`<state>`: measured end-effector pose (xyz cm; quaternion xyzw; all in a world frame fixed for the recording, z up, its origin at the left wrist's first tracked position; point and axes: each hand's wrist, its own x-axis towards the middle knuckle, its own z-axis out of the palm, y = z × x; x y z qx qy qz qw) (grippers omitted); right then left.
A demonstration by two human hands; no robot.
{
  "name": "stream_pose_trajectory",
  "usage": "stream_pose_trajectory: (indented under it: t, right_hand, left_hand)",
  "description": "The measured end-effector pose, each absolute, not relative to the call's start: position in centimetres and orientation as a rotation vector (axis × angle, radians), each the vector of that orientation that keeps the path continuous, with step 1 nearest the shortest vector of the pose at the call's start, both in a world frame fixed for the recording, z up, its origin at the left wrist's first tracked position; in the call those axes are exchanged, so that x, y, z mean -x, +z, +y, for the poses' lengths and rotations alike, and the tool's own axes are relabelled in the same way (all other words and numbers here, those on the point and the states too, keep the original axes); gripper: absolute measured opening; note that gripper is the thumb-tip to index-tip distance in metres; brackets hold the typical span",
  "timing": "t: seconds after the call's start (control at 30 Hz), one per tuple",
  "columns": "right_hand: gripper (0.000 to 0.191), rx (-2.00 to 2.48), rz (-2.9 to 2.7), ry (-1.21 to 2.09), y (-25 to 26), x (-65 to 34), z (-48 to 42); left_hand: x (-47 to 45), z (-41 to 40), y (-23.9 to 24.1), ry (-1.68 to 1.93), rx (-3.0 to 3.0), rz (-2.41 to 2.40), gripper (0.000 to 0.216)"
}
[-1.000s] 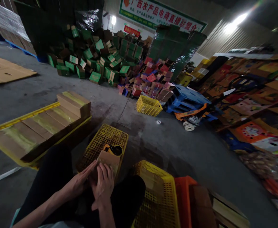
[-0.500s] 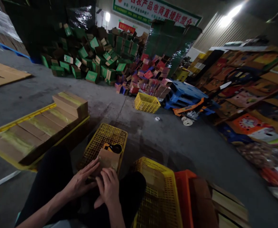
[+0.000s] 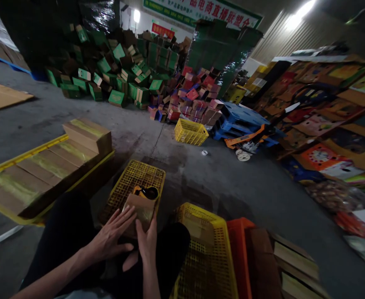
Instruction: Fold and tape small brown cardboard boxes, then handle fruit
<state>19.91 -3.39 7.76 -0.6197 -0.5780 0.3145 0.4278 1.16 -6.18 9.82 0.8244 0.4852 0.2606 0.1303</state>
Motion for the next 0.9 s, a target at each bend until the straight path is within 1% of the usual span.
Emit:
stream_pose_trajectory:
  t: [0.07, 0.2, 0.33, 0.63, 0.8, 0.9]
  right_hand:
    - [0.074, 1.52, -1.311, 0.89, 7.5, -18.8, -3.2]
    - [0.067, 1.512, -1.086, 0.984, 7.8, -18.1, -3.5]
    - [0.065, 1.524, -0.978, 1.121, 8.2, -18.6, -3.9]
    - [0.064, 1.534, -0.955, 1.127, 7.5, -19.2, -3.9]
    - [0.059, 1.511, -0.914, 1.103, 7.0, -19.5, -4.0]
    - [0.058, 1.406, -0.767, 1.216, 7.4, -20.0, -3.9]
  left_hand:
    - [-1.7, -6.1, 9.8, 0.747, -2.4, 1.428, 0.099]
    - [-2.2, -6.3, 9.5, 0.738, -2.409, 1.462, 0.094]
    - [-2.2, -6.5, 9.5, 0.691, -2.415, 1.491, 0.093]
    - [-2.6, -7.0, 9.5, 0.678, -2.398, 1.523, 0.089]
    - [-2.6, -7.2, 9.4, 0.639, -2.377, 1.527, 0.09]
    - [-2.5, -7.0, 9.4, 0.647, -2.351, 1.546, 0.087]
